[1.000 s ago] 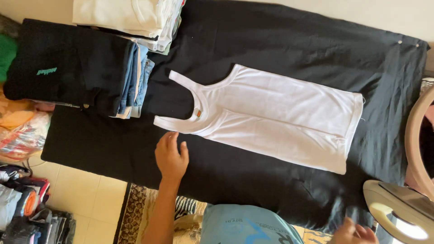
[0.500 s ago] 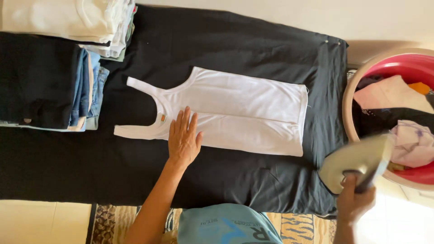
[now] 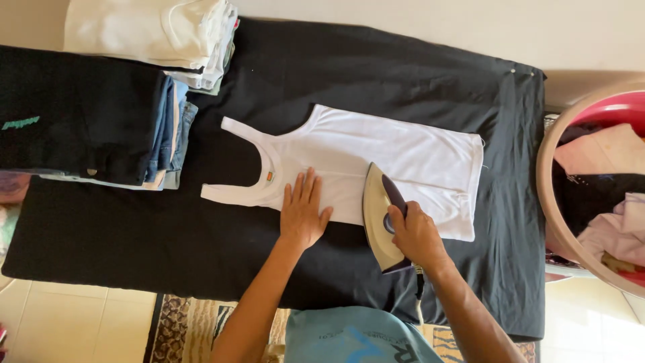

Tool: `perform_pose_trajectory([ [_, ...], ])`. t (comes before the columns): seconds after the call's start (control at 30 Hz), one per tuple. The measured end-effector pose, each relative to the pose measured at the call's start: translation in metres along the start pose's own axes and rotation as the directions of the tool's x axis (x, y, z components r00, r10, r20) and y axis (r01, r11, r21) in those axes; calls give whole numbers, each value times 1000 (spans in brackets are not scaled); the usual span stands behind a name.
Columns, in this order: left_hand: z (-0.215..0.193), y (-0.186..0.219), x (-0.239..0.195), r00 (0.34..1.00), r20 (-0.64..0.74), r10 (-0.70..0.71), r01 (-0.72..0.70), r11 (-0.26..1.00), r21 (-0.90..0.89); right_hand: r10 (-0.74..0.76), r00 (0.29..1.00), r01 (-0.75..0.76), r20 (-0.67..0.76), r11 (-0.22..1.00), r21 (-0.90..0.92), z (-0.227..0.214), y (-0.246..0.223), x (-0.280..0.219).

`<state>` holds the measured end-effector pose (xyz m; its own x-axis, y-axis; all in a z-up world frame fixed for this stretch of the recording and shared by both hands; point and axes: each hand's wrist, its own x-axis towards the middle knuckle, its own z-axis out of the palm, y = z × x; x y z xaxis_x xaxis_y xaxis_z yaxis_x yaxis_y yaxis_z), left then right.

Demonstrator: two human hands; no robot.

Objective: Ironing a white tank top on a table.

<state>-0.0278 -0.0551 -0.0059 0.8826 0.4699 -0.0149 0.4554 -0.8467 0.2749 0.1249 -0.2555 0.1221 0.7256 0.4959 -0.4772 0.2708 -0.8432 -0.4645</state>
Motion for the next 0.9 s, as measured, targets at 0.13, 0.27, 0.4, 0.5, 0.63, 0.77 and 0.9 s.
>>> perform_pose_trajectory([
  [0.13,-4,-2,-7,1000,-15,-2,1,1000,-14,15,1000,-14,6,999,-42,-1,-8,1],
  [0.27,-14,0,1,999,4,39,-39,999,-15,15,1000,-14,-23,999,40,-4,-13,7],
  [0.4,-6,-7,12,997,4,82,-81,995,-53,-114,981,96,-158,988,-121,0,-22,12],
  [0.5,-8,-8,11,996,43,74,-71,995,-68,-79,989,64,-122,991,-117,9,-12,-3],
  [0.63,-9,-11,14,996,60,63,-56,992,-113,24,999,-27,23,987,159,-7,-23,-6],
  [0.77,-15,-19,18,999,20,46,-45,997,-63,32,998,-41,51,981,188,-4,-47,8],
  [0.9,-12,-23,18,1000,12,12,-12,999,-37,-49,999,50,-6,998,24,22,-58,15],
])
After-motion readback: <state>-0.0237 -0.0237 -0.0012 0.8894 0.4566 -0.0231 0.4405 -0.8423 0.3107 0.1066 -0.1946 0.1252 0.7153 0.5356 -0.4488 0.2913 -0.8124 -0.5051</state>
